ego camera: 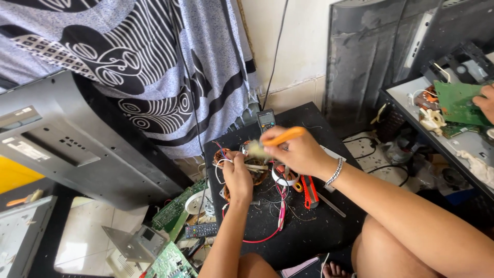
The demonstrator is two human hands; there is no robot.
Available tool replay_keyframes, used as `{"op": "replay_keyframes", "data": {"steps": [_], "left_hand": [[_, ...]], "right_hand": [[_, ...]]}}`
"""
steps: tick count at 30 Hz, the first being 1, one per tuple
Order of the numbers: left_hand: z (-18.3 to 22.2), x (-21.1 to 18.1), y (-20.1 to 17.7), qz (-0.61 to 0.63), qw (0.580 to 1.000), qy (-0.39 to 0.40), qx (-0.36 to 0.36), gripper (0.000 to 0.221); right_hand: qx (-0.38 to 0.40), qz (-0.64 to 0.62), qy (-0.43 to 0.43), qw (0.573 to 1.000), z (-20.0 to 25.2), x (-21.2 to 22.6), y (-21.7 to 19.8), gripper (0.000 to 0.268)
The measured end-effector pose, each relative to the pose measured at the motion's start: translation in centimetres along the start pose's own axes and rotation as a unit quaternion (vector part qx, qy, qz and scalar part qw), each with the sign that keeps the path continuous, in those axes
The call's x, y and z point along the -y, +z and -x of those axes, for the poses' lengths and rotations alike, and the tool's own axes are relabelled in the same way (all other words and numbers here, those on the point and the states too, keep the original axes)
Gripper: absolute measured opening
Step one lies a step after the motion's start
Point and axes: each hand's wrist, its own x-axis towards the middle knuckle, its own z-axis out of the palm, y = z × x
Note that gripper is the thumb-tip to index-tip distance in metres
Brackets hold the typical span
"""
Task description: Repairing an electronic motor coil using a brush, pliers, and a multimeter for testing.
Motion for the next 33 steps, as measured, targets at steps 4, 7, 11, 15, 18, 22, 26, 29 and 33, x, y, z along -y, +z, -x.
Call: {"op": "replay_keyframes", "data": {"steps": [4,7,11,15,18,22,26,29,33], "left_hand": [[0.9,-3.3,-1.0,0.043,0.996,-0.056,-0.049,0.054],[-2.9,-0.1,-1.1,0.192,0.972,-0.101,-0.088,0.031],[-2.4,0.6,-1.3,0.201,0.972,-0.097,-0.069,0.029],[-2.7,1.1,-1.0,0.188,0.976,-0.092,-0.058,0.034],[-1.8,-0.3,-1.3,0.243,0.963,-0.101,-0.064,0.028],[-2.1,-0.2,-1.3,0.253,0.959,-0.105,-0.069,0.026],[-2.0,-0.2,-1.2,0.257,0.958,-0.102,-0.07,0.025],[-2.0,-0.2,-1.2,0.254,0.959,-0.103,-0.074,0.025],[-2.0,0.1,-1.2,0.236,0.965,-0.097,-0.064,0.023]], "right_hand": [[0.207,0.274,0.199,0.918,-0.4,-3.6,1.1,0.041],[0.197,0.25,0.263,0.911,-0.3,-7.5,1.3,0.045],[0.181,0.159,0.286,0.928,-1.1,-3.0,0.0,0.055],[0.133,0.246,0.265,0.923,-0.8,-7.5,-0.8,0.029],[0.3,0.341,0.327,0.829,2.3,-13.6,0.7,0.034],[0.38,0.274,0.379,0.798,3.0,-14.2,1.5,0.042],[0.325,0.137,0.467,0.811,3.0,-12.0,0.8,0.081],[0.273,0.087,0.481,0.829,3.7,-12.4,0.6,0.09],[0.233,0.112,0.463,0.848,4.9,-15.1,1.4,0.077]]}}
